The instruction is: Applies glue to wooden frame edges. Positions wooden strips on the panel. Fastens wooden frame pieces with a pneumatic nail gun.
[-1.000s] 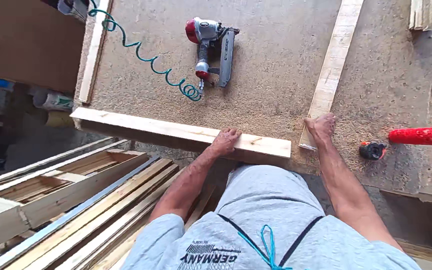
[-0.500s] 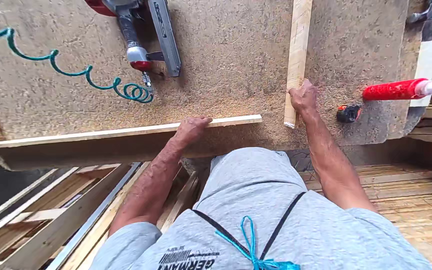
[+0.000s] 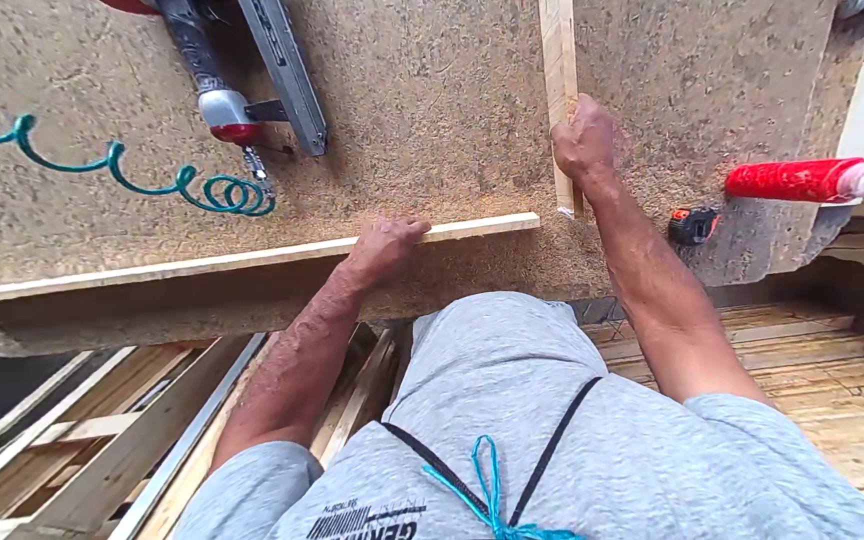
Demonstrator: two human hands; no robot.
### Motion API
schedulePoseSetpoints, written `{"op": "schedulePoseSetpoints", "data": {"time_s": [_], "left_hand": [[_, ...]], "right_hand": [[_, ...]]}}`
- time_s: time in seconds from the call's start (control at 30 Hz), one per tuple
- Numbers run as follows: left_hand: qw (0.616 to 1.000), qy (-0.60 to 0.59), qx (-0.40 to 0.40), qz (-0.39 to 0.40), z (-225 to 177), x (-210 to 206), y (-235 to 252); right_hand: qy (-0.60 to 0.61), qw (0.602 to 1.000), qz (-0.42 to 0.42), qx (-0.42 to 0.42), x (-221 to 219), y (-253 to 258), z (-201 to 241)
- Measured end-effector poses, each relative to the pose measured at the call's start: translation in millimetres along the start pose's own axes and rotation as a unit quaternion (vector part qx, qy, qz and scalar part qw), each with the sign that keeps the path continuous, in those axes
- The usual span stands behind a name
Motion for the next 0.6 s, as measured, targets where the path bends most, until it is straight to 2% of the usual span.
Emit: {"op": "schedulePoseSetpoints", "data": {"time_s": [0.2,0.6], "left_hand": [[1.0,-0.014,0.009,0.016,4,-20,-15],[1.0,0.002,0.03,0.0,9,-25,-25]], "right_hand": [[0.033,0.999,0.027,0.002,-20,-20,1],[0.075,0.996,0.042,0.011,-54,-44,-5]]}}
Point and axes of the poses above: each hand's wrist, its own y-axis towards the middle knuckle, its own x-axis out of the back of the hand, z = x × y, the point moved 8 cm from there along y, towards the middle knuckle, and after that the axes turned 13 degrees about -x, right-handed, at the moved point
